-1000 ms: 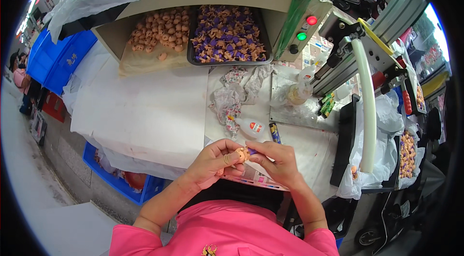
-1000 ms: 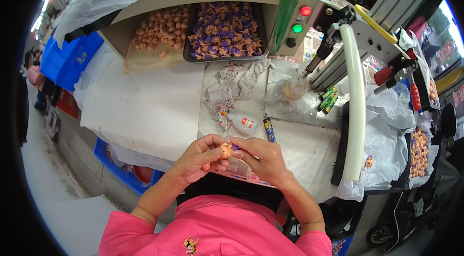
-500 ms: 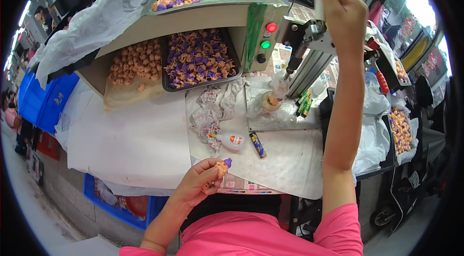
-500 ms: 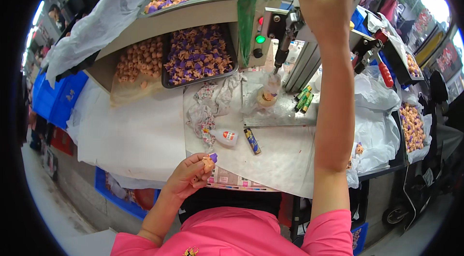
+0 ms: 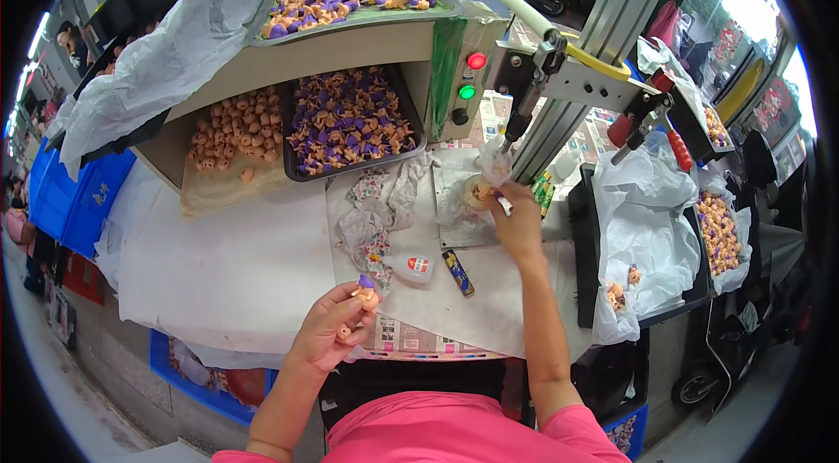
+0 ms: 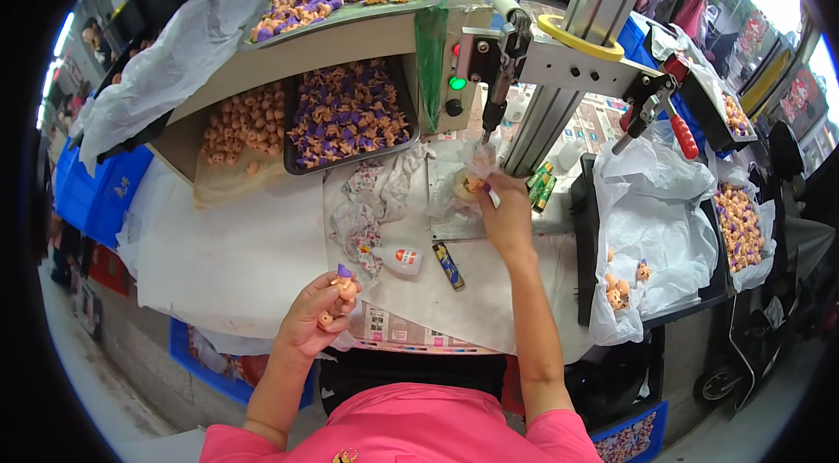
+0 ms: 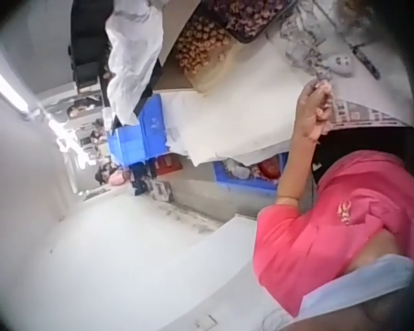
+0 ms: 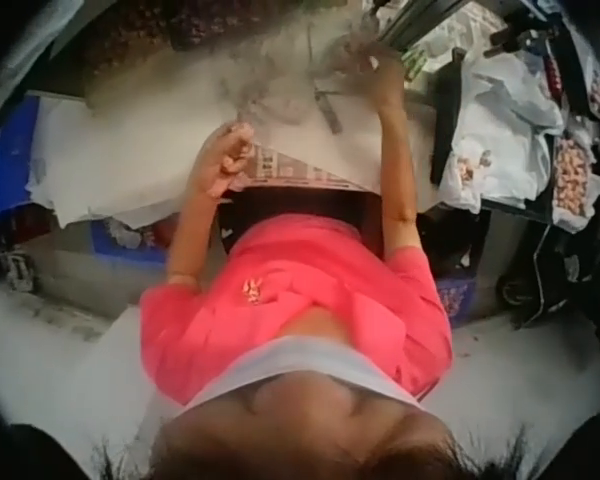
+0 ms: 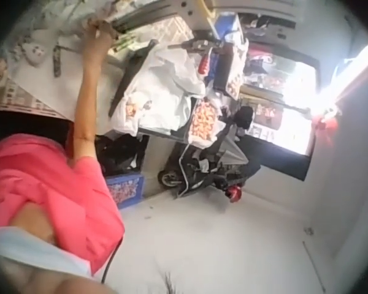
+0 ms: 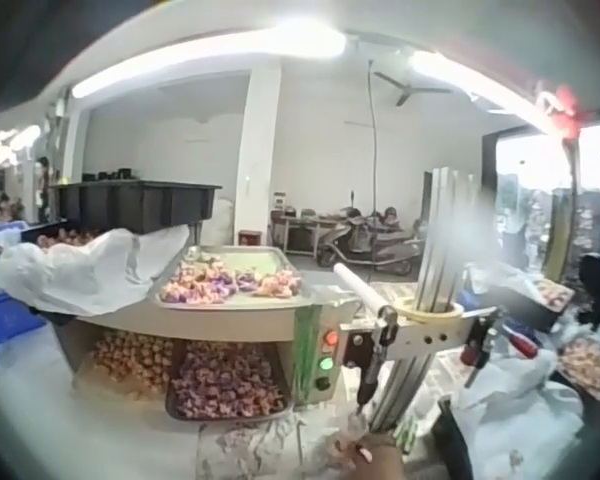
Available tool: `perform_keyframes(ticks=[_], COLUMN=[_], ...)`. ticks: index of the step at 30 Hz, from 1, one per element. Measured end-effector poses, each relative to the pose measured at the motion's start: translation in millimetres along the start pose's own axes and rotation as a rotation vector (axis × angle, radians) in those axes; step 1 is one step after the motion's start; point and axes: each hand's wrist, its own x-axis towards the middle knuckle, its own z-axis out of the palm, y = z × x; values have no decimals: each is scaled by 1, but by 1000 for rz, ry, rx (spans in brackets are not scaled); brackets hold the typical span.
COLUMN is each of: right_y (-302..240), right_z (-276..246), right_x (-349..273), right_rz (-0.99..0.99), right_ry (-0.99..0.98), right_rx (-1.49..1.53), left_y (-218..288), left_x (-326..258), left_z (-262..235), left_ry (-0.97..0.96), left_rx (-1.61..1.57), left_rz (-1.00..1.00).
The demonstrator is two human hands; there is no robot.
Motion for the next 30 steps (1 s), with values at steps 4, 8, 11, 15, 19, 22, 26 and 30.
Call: perform_keyframes(ticks=[4, 8, 11, 15, 19, 22, 26, 30], right_y=[-26, -20, 33, 57, 46, 20, -17, -38], right_z=[-29, -120, -180, -213, -202, -204, -196, -179], right_x=[-8, -15, -48, -80, -79, -59, -30, 6], right_rz=[261, 382, 546, 911, 774, 661, 592, 356], right_ry=[-3, 342, 342, -6, 178, 263, 200, 236], right_rx=[222, -36, -293, -355, -298, -139, 63, 172], left_y=[12, 20, 21, 12, -13, -45, -63, -69], left_x=[12, 35, 71, 138, 199, 238, 265, 248], left_z=[20, 41, 67, 93, 111, 110, 102, 118], left_ry=[10, 13, -5, -127, -76, -95, -81, -55], left_rx=[87, 271, 392, 623, 767, 804, 980, 1096], left_rz=[-18, 25, 52, -36, 42, 287, 698, 743])
